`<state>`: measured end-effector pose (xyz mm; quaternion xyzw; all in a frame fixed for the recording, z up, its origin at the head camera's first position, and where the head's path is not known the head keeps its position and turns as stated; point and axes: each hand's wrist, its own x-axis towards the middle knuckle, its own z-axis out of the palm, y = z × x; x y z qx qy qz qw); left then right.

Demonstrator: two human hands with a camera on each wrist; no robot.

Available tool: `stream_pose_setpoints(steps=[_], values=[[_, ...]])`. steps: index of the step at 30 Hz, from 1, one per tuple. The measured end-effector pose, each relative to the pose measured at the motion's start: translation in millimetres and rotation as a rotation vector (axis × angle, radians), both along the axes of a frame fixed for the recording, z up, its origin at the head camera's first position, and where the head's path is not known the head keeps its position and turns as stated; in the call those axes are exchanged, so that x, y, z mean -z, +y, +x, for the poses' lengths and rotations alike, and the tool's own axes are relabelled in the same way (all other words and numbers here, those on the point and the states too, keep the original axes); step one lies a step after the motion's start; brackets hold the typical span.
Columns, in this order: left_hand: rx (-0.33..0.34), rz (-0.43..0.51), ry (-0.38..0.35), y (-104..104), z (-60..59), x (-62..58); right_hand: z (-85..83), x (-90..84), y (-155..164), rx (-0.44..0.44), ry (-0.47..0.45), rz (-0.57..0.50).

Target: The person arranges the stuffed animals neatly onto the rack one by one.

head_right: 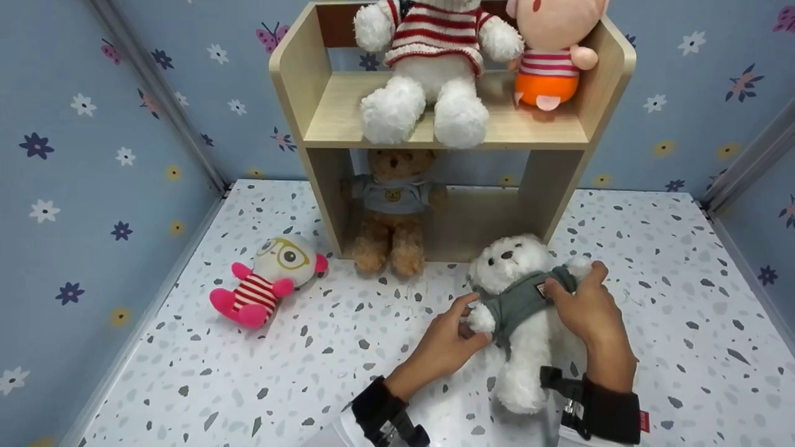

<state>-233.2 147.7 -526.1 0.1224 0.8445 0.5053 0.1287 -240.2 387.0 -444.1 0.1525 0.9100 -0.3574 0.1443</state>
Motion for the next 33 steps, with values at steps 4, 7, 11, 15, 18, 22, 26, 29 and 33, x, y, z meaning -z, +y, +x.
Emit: stream_pose_setpoints(steps=[4,7,11,15,18,22,26,29,33], values=[[0.018,0.023,0.029,3,-1.0,1.9,-1.0,3.4,-1,0.004,-0.01,-0.012],[0.033,0.021,0.065,4,-1.6,3.2,-1.8,5.8,-1,-0.001,-0.034,-0.026],[0.042,0.022,0.086,6,-2.8,4.2,-2.4,8.4,0,-0.009,-0.046,-0.028],[0.045,0.033,0.066,8,-3.0,4.4,-2.9,9.8,3,-0.013,-0.044,-0.019],[0.047,0.05,0.034,9,-3.4,3.8,-3.7,10.1,4,-0.016,-0.041,-0.023],[0.045,0.071,0.021,9,-4.1,3.8,-4.0,10.1,5,-0.024,-0.023,-0.042],[0.04,0.07,0.03,8,-4.4,5.3,-3.7,9.8,5,-0.027,-0.023,-0.046],[0.037,0.056,0.06,8,-4.5,6.6,-3.1,9.9,5,-0.026,-0.023,-0.045],[0.044,0.042,0.107,7,-4.4,6.6,-1.8,11.1,4,-0.018,0.007,-0.05]])
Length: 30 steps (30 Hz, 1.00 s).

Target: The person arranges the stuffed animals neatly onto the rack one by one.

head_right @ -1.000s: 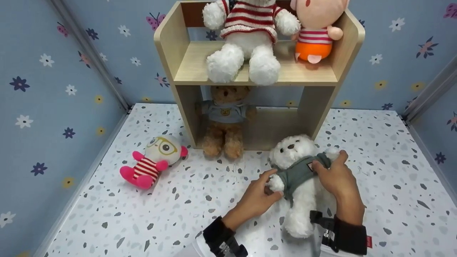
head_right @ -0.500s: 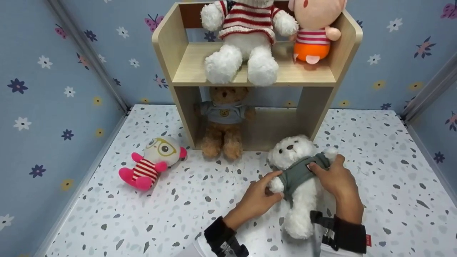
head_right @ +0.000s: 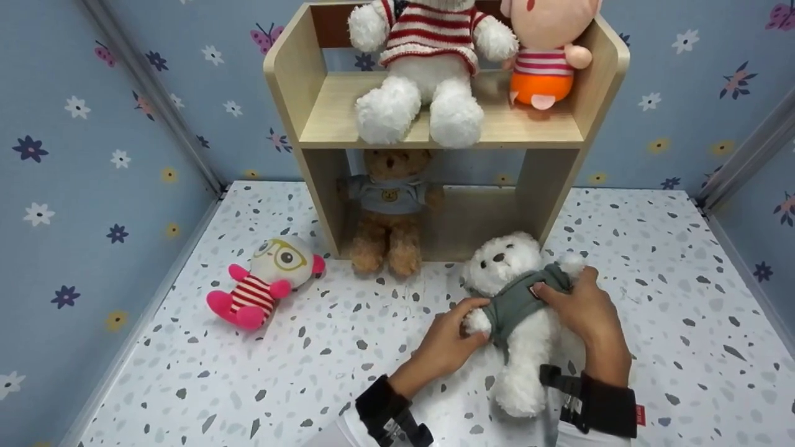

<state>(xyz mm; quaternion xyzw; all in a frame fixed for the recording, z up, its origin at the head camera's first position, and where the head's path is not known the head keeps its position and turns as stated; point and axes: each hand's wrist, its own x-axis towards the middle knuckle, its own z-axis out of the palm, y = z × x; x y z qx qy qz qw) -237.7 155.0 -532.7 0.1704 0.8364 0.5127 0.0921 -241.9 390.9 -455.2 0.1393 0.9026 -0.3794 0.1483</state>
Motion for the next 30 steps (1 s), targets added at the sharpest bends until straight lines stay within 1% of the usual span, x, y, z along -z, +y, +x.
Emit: stream_pose_setpoints(steps=[2,5,10,14,20,26,30], values=[[0.001,0.004,0.006,-0.3,0.2,-1.1,0.4,0.6,-0.8,0.002,0.023,0.005],[-0.004,0.015,-0.005,-0.5,0.8,-2.9,0.4,1.4,-1.9,0.001,0.06,0.025],[-0.021,0.046,-0.044,0.2,1.5,-3.4,0.9,1.1,-2.9,0.002,0.074,0.024],[-0.034,0.067,-0.059,0.4,1.6,-3.6,1.1,0.1,-4.2,0.004,0.075,0.019],[-0.046,0.092,-0.037,-1.5,-1.1,-3.4,1.3,-1.3,-5.9,-0.002,0.074,0.008],[-0.044,0.1,0.019,-5.8,-4.5,-3.6,2.7,-0.5,-8.9,0.002,0.121,-0.007],[-0.034,0.106,0.028,-8.0,-5.8,-5.4,3.3,-1.8,-10.0,-0.003,0.143,0.008]])
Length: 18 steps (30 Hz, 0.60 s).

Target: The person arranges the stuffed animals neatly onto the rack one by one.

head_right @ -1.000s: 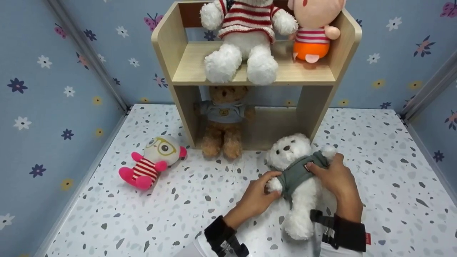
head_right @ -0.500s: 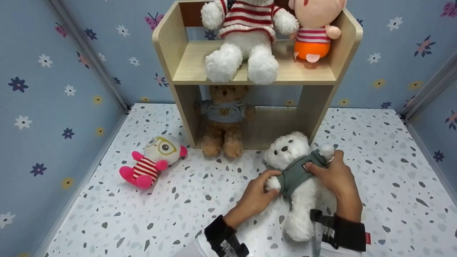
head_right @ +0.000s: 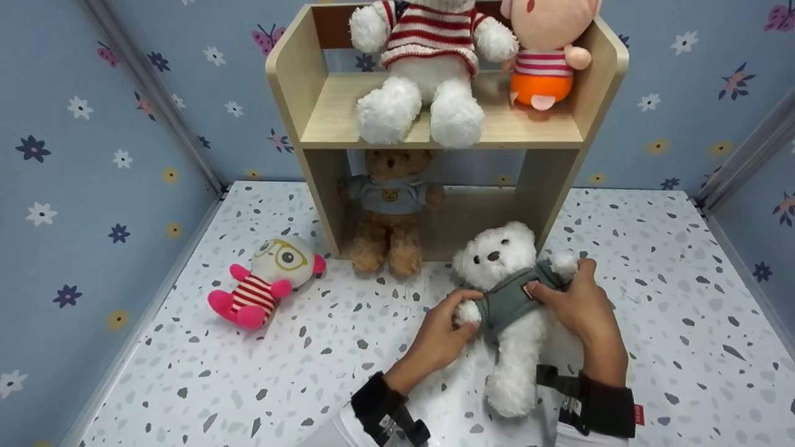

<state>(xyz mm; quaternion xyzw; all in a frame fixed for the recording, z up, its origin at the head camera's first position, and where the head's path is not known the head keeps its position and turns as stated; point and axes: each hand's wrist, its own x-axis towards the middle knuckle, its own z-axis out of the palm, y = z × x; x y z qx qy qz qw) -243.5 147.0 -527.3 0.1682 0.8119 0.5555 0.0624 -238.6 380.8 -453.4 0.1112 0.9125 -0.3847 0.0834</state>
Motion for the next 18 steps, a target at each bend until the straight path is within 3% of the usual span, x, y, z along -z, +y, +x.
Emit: stream_pose_setpoints(steps=[18], values=[[-0.058,0.04,0.026,-14,-11.9,-12.4,1.0,-6.6,-6,-0.058,-0.003,-0.084]])
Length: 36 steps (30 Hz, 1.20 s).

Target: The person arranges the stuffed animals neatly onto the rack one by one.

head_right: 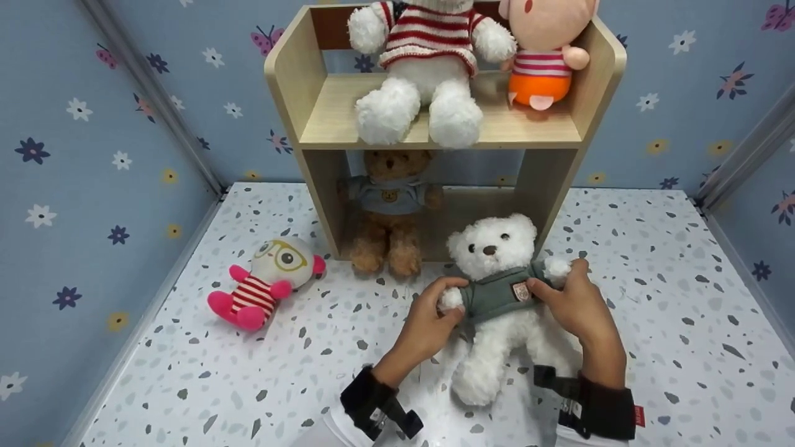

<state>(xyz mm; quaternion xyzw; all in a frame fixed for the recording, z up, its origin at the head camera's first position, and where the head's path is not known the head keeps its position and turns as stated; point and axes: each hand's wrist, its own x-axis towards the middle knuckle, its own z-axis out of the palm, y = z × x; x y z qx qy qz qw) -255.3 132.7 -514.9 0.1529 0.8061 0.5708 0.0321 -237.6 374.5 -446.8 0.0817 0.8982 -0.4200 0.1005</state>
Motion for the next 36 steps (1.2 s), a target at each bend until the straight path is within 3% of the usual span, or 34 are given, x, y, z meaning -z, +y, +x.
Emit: stream_pose_setpoints(steps=[16,27,36], values=[[0.034,0.005,-0.022,-7,-0.7,-5.8,1.7,-1.9,-3,-0.026,0.002,-0.034],[-0.019,-0.008,0.015,-11,-2.5,-11.3,2.6,-4.9,-7,-0.034,0.005,-0.11],[-0.05,0.015,0.034,-14,-5.1,-15.9,3.9,-7.5,-10,-0.046,0.02,-0.111]])
